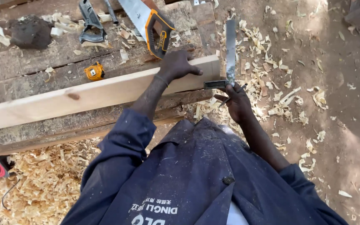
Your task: A person saws a wooden plank, measures it with a tape measure, and marks it using a square and pencil.
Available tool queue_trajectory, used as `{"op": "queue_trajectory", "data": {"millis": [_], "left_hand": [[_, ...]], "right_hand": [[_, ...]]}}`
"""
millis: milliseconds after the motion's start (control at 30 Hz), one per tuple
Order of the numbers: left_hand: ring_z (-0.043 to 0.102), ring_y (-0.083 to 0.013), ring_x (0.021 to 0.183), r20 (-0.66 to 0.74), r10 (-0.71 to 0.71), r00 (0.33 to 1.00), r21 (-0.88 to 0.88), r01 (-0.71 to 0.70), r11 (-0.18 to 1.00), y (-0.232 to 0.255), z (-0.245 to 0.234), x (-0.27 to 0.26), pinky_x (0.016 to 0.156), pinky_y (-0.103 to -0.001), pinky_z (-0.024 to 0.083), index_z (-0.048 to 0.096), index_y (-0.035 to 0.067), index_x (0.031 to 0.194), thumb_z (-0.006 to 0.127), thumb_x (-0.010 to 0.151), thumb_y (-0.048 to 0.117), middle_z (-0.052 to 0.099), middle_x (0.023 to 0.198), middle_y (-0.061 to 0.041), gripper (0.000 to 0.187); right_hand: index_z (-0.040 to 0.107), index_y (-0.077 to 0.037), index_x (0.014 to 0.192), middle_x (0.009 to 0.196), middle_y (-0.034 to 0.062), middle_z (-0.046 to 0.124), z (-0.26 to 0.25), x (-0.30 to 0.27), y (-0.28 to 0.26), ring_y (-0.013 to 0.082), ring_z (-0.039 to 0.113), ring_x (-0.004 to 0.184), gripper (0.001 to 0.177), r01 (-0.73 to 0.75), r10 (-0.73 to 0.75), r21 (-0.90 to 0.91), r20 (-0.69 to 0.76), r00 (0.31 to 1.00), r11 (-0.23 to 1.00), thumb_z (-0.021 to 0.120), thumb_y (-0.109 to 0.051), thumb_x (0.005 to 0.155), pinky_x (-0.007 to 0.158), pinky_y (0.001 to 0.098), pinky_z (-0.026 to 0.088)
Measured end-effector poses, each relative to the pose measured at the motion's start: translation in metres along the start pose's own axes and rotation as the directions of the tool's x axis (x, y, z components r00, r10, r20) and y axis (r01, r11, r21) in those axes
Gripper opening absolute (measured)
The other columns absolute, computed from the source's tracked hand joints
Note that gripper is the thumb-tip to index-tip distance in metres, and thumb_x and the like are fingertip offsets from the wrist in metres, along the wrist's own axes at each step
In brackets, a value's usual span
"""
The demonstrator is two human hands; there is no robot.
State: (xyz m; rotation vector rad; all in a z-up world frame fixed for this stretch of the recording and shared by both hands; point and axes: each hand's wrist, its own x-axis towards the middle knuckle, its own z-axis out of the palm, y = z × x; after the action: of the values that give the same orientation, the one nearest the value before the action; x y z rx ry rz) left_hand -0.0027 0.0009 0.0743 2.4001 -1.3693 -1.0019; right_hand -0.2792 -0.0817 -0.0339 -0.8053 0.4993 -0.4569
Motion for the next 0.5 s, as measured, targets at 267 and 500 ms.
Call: {"op": "queue_trajectory", "data": {"millis": [267,500], "left_hand": [[0.070,-0.0288,0.101,-0.544,0.240,0.804,-0.059,-0.322,0.945,-0.020,0.040,-0.006,0.089,-0.046,0.054,0.059,0.019,0.134,0.088,0.081,0.043,0.077,0.098,-0.002,0.065],[0.056,-0.0400,0.127,-0.272,0.504,0.820,0.180,-0.470,0.864,-0.012,0.034,-0.018,0.101,-0.054,0.047,0.063,0.033,0.136,0.084,0.080,0.052,0.064,0.135,-0.009,0.064]], "right_hand": [[0.066,-0.006,0.118,0.094,0.0058,0.065,0.036,0.010,0.004,0.0163,0.063,0.077,0.025,-0.105,0.078,-0.242,-0.115,0.990,0.964,0.064,-0.027,0.104,0.058,0.0263,0.054],[0.064,-0.005,0.109,0.083,0.0077,0.065,0.068,0.047,0.011,0.0157,0.060,0.065,0.022,-0.129,0.103,-0.245,-0.115,0.988,0.961,0.061,-0.027,0.106,0.053,0.0261,0.044]]}}
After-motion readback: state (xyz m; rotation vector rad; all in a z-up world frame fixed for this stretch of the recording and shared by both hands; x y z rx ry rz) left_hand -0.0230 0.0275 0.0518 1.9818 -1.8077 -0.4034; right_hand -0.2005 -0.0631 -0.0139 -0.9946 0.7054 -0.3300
